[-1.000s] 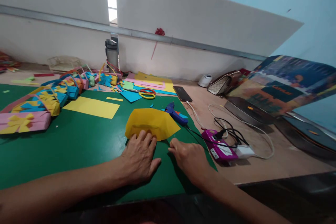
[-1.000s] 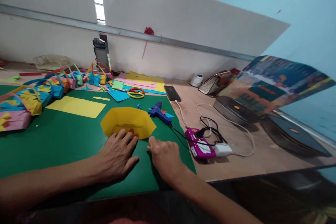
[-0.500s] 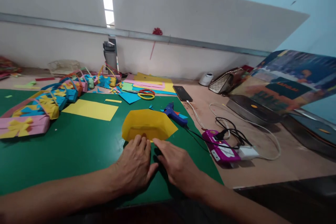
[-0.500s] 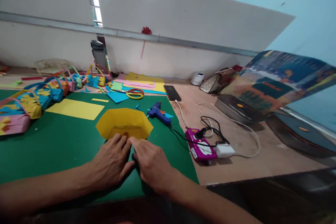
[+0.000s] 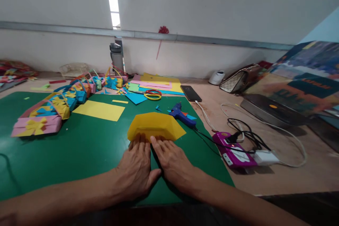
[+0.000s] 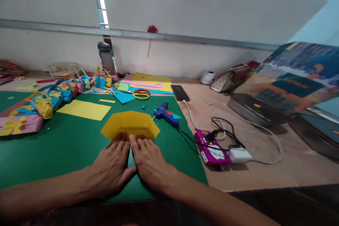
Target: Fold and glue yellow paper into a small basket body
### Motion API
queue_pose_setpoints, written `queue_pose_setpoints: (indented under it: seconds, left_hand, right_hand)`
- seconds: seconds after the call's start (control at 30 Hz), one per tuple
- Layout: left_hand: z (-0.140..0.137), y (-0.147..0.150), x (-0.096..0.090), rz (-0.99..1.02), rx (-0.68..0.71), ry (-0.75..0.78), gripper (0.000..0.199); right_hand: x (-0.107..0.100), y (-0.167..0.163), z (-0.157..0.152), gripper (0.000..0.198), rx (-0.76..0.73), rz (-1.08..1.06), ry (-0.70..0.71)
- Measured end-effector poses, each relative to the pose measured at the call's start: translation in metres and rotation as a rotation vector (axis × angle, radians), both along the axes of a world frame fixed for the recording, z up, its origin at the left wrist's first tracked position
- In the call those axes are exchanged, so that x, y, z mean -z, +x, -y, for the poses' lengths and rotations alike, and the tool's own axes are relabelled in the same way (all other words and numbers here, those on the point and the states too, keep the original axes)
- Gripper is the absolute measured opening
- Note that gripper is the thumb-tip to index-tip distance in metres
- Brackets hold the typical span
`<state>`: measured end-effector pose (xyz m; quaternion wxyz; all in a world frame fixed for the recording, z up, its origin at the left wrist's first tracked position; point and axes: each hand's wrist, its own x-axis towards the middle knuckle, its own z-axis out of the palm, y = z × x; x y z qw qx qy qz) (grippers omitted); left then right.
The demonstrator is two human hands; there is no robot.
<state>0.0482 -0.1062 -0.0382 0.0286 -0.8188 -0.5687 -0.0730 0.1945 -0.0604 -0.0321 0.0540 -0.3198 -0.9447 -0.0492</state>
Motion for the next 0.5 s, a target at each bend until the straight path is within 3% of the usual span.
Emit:
queue_pose_setpoints:
  seconds: [0.2,0.5]
  left_hand:
    - [-0.003,0.001,0.001,-0.065,0.009,0.034,0.067]
    - [-0.012,0.002,-0.007,-0.092,0.007,-0.069,0.064]
  right_hand:
    - [-0.001,-0.007,-0.002,0.052,0.042,0.046,-0.033]
    - [0.009,-0.010,-0.010,0.052,0.104,0.021,-0.071]
